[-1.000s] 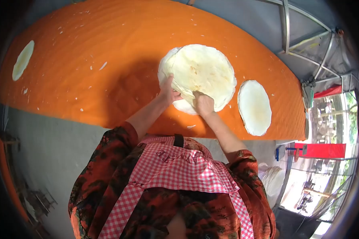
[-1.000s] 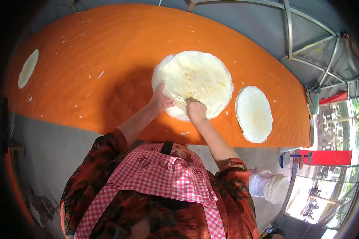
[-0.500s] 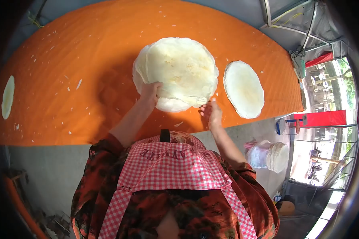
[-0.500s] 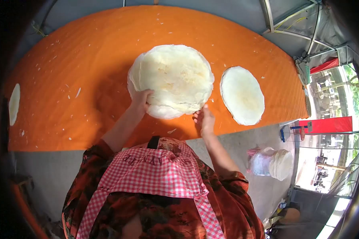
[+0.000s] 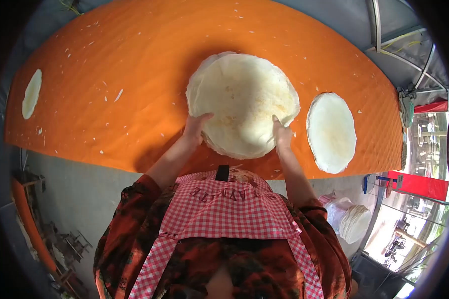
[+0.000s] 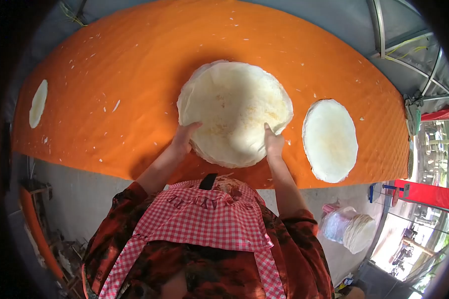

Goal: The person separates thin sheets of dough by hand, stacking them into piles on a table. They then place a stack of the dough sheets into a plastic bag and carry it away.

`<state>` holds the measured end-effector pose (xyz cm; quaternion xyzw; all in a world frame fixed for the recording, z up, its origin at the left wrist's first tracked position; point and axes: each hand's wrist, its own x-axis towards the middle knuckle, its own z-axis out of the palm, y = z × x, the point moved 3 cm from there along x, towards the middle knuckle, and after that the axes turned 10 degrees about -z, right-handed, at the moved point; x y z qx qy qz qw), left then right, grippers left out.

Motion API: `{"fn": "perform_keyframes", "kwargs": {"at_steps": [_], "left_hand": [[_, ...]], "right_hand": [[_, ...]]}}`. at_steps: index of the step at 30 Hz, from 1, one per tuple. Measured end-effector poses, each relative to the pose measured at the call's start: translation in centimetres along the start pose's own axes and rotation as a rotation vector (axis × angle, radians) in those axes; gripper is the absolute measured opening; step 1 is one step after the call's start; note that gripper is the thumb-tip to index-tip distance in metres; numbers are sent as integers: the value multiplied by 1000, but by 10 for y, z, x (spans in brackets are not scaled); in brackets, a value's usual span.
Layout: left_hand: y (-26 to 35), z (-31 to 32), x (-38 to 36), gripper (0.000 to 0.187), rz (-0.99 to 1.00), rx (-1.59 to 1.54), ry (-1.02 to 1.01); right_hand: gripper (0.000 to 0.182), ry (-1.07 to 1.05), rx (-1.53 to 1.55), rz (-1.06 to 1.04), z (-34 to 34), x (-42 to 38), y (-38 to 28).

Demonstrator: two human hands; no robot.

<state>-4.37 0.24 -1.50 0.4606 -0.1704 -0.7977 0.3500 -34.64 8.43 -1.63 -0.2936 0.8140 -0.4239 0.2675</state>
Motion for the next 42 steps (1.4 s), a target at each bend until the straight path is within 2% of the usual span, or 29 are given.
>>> {"fn": "perform_keyframes", "kwargs": {"at_steps": [3, 4, 8, 11, 12, 15, 16, 19, 21, 23, 25, 27, 28, 31, 34, 37, 40, 42], "left_hand": [[4, -5, 2, 56, -37, -21, -9], [1, -8, 1, 56, -48, -25, -19], [-14, -22, 18, 58, -49, 65, -35], [-11, -18, 11, 59, -84, 60, -3], [-10, -19, 10, 59, -92, 70, -9], [4, -22, 13, 58, -88, 123, -42], [8, -21, 13, 58, -88, 141, -51], [44, -11, 1, 59, -94, 241, -39], [49, -22, 1, 60, -105, 47, -82], [50, -25, -2, 61, -87, -85, -133], [45, -22, -10, 61, -61, -153, -180], [31, -29, 6, 62, 33, -8, -179], [29, -28, 10, 62, 79, 68, -182], [26, -22, 10, 61, 207, 133, -106], [35, -20, 2, 61, 133, 101, -218], [64, 3, -48, 60, 215, 254, -223], [40, -25, -6, 59, -95, 102, -200], [32, -23, -17, 60, -193, 89, -210]], "right_hand": [[66, -105, 303, 239, -2, 8, 17], [65, -151, 302, 276, -5, -1, -3], [64, -323, 682, 298, -27, 1, -27], [61, -421, 838, 291, -49, 53, -14], [60, -512, 926, 314, -54, 49, -41], [53, -583, 543, 296, -51, 86, -34], [51, -523, 402, 289, -48, 91, -31], [51, -627, 406, 293, -56, 94, -14], [54, -557, 527, 221, -62, 62, -2], [59, -494, 550, 267, -63, 39, 3], [63, -554, 677, 286, -51, 52, -3], [64, -546, 699, 360, -36, 62, -15], [63, -509, 460, 334, -26, 60, -22], [62, -556, 217, 214, -15, 57, -7], [55, -655, 315, 254, -21, 66, -1], [52, -683, 323, 288, -18, 77, 8], [54, -627, 297, 300, -20, 61, -12], [55, -598, 242, 309, -21, 61, -10]]}}
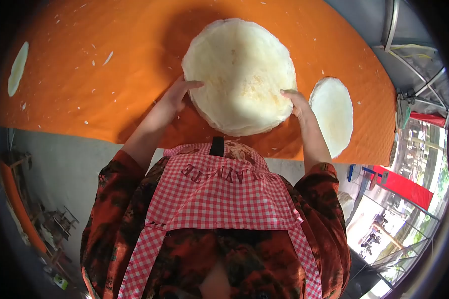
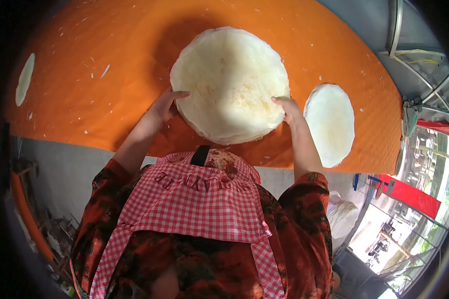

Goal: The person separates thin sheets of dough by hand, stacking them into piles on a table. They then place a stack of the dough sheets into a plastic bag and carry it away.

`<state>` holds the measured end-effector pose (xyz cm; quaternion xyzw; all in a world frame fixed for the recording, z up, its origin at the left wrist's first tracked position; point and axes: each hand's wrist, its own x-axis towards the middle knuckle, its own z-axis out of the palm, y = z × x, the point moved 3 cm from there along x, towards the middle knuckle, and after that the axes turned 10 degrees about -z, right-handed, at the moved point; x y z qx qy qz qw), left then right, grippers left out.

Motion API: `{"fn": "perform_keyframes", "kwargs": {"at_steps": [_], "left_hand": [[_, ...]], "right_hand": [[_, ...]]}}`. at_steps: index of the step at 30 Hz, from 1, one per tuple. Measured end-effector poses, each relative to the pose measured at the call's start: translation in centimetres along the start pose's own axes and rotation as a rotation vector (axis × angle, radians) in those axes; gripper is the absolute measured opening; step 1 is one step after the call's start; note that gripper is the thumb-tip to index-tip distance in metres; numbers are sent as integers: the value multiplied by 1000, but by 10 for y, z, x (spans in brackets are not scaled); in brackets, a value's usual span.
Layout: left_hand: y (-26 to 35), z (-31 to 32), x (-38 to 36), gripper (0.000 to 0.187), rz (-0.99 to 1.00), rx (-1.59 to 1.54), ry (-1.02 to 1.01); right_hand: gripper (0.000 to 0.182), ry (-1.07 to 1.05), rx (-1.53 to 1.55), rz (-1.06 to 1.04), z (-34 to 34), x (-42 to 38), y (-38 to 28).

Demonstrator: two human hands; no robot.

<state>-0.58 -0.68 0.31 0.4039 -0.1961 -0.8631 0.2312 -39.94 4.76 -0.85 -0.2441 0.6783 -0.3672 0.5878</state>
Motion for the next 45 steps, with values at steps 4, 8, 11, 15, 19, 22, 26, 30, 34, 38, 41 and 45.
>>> {"fn": "perform_keyframes", "kwargs": {"at_steps": [4, 8, 11, 15, 19, 22, 26, 30, 34, 38, 41, 45], "left_hand": [[-35, -6, 1, 60, -93, -100, -173], [-44, -6, 1, 59, -5, -53, -63], [-27, 13, -8, 56, 7, -72, -21], [-16, 24, 0, 51, -64, -91, 20], [-5, 36, 1, 46, -86, -98, 94], [13, 54, -9, 45, -71, -242, 49], [46, 58, -13, 46, 50, -258, -45], [87, 52, -56, 62, 386, -129, -10], [53, 21, -24, 77, 375, 128, 219], [16, 36, -15, 82, 126, -176, -36], [-13, 6, 35, 69, -35, -214, -57], [-22, 17, 46, 61, 274, -15, 372]], "right_hand": [[58, 23, -37, -14, -9, 13, 8], [59, 378, -676, -256, 22, -38, -40], [75, 339, -959, -808, 80, -107, -72], [108, -231, -1409, -816, 169, -168, -39], [91, 125, -1427, -1079, 163, -163, -15], [74, 240, -1306, -1101, 160, -153, -18], [33, 224, -1289, -1137, 163, -147, -102], [37, 97, -1061, -988, 170, -184, -236], [42, 38, -704, -831, 116, -185, -311], [54, -110, -407, -593, 44, -116, -291], [51, -227, -49, -290, -3, -47, -196], [63, -100, 212, -15, -72, 22, -17]]}}
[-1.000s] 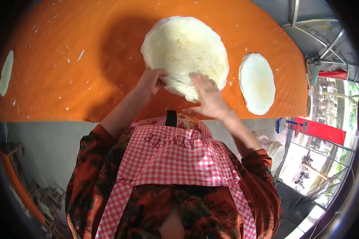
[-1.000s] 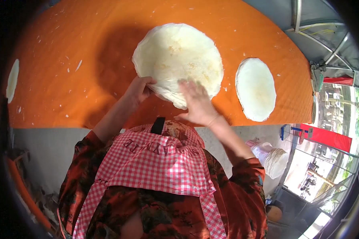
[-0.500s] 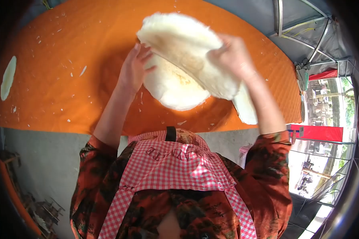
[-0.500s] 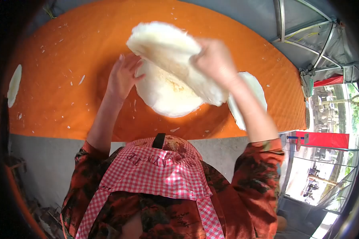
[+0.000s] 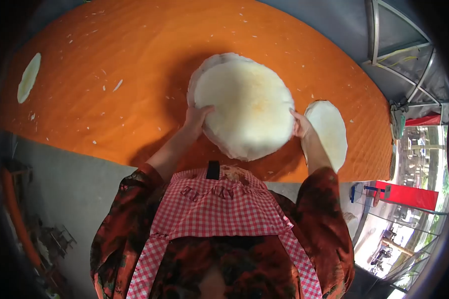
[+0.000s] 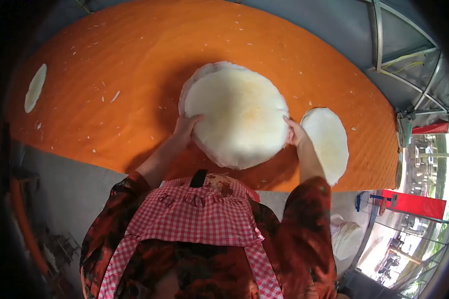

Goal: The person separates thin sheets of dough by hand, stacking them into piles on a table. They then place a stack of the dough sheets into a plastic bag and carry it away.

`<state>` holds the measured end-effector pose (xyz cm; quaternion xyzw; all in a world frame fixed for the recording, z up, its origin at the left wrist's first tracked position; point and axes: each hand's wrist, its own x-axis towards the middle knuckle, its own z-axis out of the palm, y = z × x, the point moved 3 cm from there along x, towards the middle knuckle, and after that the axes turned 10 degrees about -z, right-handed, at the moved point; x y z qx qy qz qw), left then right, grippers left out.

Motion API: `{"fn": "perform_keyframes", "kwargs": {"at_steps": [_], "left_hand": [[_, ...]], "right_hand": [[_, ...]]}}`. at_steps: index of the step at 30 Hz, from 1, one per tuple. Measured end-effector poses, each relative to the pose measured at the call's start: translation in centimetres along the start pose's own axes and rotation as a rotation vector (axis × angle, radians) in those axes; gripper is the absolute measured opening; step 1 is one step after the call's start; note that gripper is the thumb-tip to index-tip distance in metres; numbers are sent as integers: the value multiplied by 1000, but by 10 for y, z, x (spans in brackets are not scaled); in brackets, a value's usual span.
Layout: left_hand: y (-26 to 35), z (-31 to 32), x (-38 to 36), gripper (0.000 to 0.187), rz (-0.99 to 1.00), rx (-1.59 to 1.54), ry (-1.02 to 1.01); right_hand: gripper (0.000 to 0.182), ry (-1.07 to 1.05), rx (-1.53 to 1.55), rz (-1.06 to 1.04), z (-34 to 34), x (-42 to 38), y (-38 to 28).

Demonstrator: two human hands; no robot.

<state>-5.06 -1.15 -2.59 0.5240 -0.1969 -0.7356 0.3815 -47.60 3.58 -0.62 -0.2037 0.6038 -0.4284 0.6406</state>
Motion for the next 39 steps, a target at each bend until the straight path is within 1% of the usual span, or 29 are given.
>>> {"fn": "perform_keyframes", "kwargs": {"at_steps": [1, 2, 4, 5, 7, 8, 9, 10, 11, 13, 14, 15, 16, 18, 19, 21, 23, 24, 25, 26, 28, 29, 31, 32, 34, 35, 37, 38, 39], "left_hand": [[-3, -1, 5, 62, 6, -47, -16], [-4, -2, 6, 62, -20, -16, -3], [-1, -3, 7, 60, -73, 69, 1], [-2, -4, 15, 58, -62, 60, -26], [-14, -10, 29, 55, -65, 35, -94], [-15, -8, 22, 54, -112, 45, -81], [-5, -2, 11, 52, -152, 51, -64], [2, 1, 8, 51, -177, 53, -46], [0, 0, 13, 53, -162, 40, -73], [-2, -3, 18, 58, -124, 11, -126], [-2, -2, 16, 58, -116, 18, -92], [-1, 1, 14, 59, -102, 21, -61], [0, 4, 13, 59, -88, 20, -29], [1, 6, 14, 60, -37, 6, -57], [-4, 4, 10, 60, -20, 3, -65], [-17, 5, -2, 62, -21, 79, -95], [-24, 15, -26, 62, -17, 134, -135], [-32, 22, -49, 61, -20, 151, -152], [-30, 24, -58, 60, -20, 164, -168], [-25, 19, -47, 61, -57, 47, -160], [-19, 12, -22, 64, -153, -184, -157], [-13, 8, -12, 65, -195, -200, -103], [9, 13, -3, 67, -284, -229, 4], [13, 17, 6, 68, -244, -117, 28], [13, 21, 22, 68, -164, 113, 75], [8, 23, 26, 68, -136, 169, 64], [-5, 28, 26, 69, -94, 287, 30], [-8, 30, 23, 68, -97, 291, -2], [-7, 30, 16, 67, -96, 292, -33]], "right_hand": [[62, 29, 66, -33, 6, -8, 16], [62, 65, 140, -62, 11, -15, 28], [57, 7, 215, -62, 23, -30, 29], [55, -7, 253, -72, 21, -36, 29], [57, -16, 135, -120, 4, -27, 52], [57, -18, 74, -129, -4, -25, 66], [57, 30, 48, -111, -9, -26, 66], [57, 66, 15, -102, -7, -23, 51], [56, 96, -18, -93, 0, -27, 40], [53, 93, 372, -232, 32, -55, 32], [52, 87, 563, -312, 49, -69, 32], [53, 61, 620, -358, 65, -83, 41], [53, 117, 589, -324, 73, -92, 54], [53, 234, 522, -232, 80, -100, 87], [52, 294, 334, -325, 80, -99, 95], [51, 336, 201, -267, 43, -78, 98], [44, 321, 430, -367, 12, -52, 104], [36, 265, 633, -406, 43, -77, 84], [36, 300, 602, -373, 45, -81, 94], [37, 338, 567, -341, 43, -82, 101], [42, 409, 314, -285, 56, -95, 99], [45, 455, 192, -247, 58, -102, 103], [48, 388, 245, -272, 39, -87, 119], [49, 352, 271, -294, 31, -78, 120], [51, 379, 338, -281, 40, -80, 114], [52, 401, 374, -274, 43, -82, 114], [54, 480, 347, -309, 44, -75, 116], [56, 519, 333, -332, 43, -71, 116], [59, 523, 347, -308, 49, -77, 109]]}}
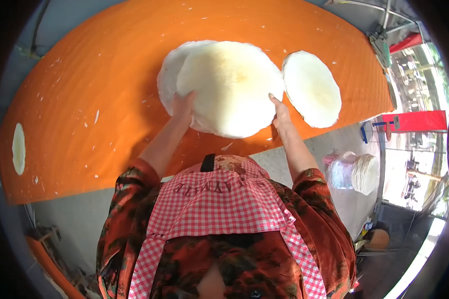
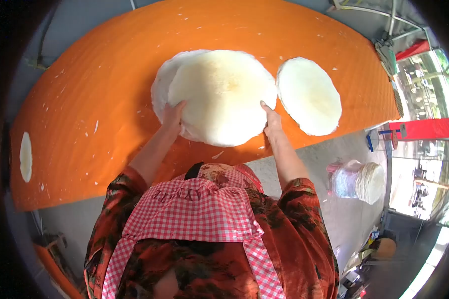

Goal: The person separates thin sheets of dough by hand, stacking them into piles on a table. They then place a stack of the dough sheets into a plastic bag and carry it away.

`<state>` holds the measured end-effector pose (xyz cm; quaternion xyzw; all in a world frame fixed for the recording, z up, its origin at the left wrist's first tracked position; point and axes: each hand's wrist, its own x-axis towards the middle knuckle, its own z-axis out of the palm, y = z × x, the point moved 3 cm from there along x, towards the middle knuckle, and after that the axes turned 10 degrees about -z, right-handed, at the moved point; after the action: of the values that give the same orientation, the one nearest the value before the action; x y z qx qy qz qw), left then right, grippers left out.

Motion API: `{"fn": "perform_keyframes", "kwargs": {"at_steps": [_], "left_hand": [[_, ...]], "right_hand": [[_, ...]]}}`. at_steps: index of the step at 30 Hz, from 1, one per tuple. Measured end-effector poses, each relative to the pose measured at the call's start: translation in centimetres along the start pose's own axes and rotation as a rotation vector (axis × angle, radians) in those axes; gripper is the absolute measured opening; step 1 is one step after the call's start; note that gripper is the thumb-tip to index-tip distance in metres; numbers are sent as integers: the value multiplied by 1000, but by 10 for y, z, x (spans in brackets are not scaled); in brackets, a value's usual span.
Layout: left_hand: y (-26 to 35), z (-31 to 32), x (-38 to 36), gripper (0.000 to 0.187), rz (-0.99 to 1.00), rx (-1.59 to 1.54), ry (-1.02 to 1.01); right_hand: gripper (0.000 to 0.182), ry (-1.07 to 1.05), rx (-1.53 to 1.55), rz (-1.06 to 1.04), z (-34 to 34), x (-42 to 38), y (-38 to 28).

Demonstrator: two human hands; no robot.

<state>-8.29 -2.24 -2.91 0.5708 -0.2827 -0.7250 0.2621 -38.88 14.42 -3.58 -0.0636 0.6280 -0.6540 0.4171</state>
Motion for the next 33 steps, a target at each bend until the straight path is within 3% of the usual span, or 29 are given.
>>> {"fn": "perform_keyframes", "kwargs": {"at_steps": [4, 7, 8, 10, 11, 14, 17, 20, 23, 26, 30, 33], "left_hand": [[5, -16, 20, 63, -187, -239, -220], [29, -3, 11, 64, -160, -216, -141], [22, -3, 21, 64, -66, -70, -24], [14, 0, 26, 61, 2, 26, -51], [15, -1, 28, 59, 42, 75, -59], [22, -2, 16, 52, -230, -148, -302], [31, 19, -1, 54, -250, -204, -297], [53, 81, -32, 55, -120, -140, -439], [75, 179, -97, 56, 15, -138, -448], [57, 264, -91, 55, 23, -219, -532], [11, 358, -77, 56, -5, -185, -553], [-53, 390, -35, 51, -100, -80, -403]], "right_hand": [[55, 19, 131, 49, 1, -14, -14], [56, 30, 178, 54, 7, -19, -17], [55, 86, 123, 7, 12, -23, -20], [56, 192, 17, -80, 27, -36, -29], [54, 137, 17, -121, 28, -32, -31], [50, -1, -23, -305, 23, -26, -35], [49, -97, -123, -500, 22, -23, -80], [50, -151, -100, -519, -14, -16, -155], [51, -55, -162, -560, -81, -9, -238], [48, -116, -67, -594, -158, 1, -296], [45, -44, -60, -533, -257, 56, -303], [47, -28, -225, -336, -325, 124, -236]]}}
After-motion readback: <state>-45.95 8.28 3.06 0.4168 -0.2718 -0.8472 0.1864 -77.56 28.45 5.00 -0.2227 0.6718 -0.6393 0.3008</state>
